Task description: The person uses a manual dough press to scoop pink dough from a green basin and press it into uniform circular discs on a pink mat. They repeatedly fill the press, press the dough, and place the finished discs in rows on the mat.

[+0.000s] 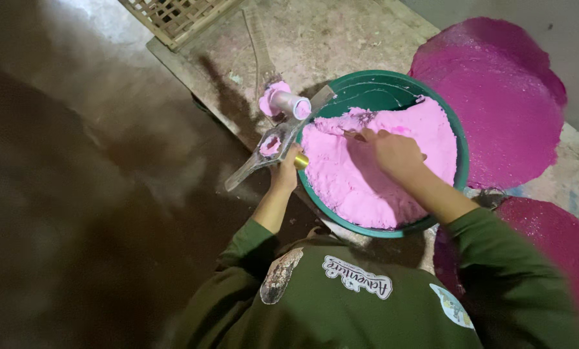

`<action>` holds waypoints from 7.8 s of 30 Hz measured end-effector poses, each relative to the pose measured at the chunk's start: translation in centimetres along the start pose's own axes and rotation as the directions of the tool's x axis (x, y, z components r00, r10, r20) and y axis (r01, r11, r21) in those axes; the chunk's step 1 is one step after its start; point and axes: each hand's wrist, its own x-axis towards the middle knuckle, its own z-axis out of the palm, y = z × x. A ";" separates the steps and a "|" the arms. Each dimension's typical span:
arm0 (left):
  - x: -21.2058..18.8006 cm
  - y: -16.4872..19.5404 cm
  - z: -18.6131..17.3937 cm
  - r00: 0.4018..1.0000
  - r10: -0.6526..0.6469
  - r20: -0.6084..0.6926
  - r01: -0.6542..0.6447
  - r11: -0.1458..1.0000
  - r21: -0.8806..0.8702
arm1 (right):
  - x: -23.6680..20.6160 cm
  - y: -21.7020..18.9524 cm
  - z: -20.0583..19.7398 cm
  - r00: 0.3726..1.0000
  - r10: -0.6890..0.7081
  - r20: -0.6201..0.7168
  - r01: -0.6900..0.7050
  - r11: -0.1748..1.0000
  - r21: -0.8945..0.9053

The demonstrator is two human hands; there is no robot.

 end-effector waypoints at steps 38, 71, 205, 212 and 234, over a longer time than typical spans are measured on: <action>-4.7 7.8 7.8 0.646 -0.153 0.748 -0.681 0.327 0.655 | -11.9 -4.4 -13.4 0.945 -0.290 -0.155 0.253 0.942 -0.220; -0.3 7.4 7.3 0.546 0.104 0.831 -0.834 0.168 0.526 | -12.1 -5.8 -22.2 0.994 -0.015 0.109 0.065 0.882 -0.467; -30.7 -14.8 31.6 0.311 0.204 0.928 0.942 0.063 -0.330 | -54.0 15.1 -6.5 0.379 0.333 0.864 -0.924 0.188 0.333; -28.1 -16.4 30.8 0.322 0.335 0.885 0.938 0.014 -0.347 | -51.1 13.2 -6.2 0.467 0.365 0.806 -0.884 0.176 0.432; -26.3 -18.0 33.1 0.287 0.326 0.900 0.936 0.105 -0.337 | -49.4 11.8 -5.6 0.627 0.552 0.549 -0.768 0.319 0.555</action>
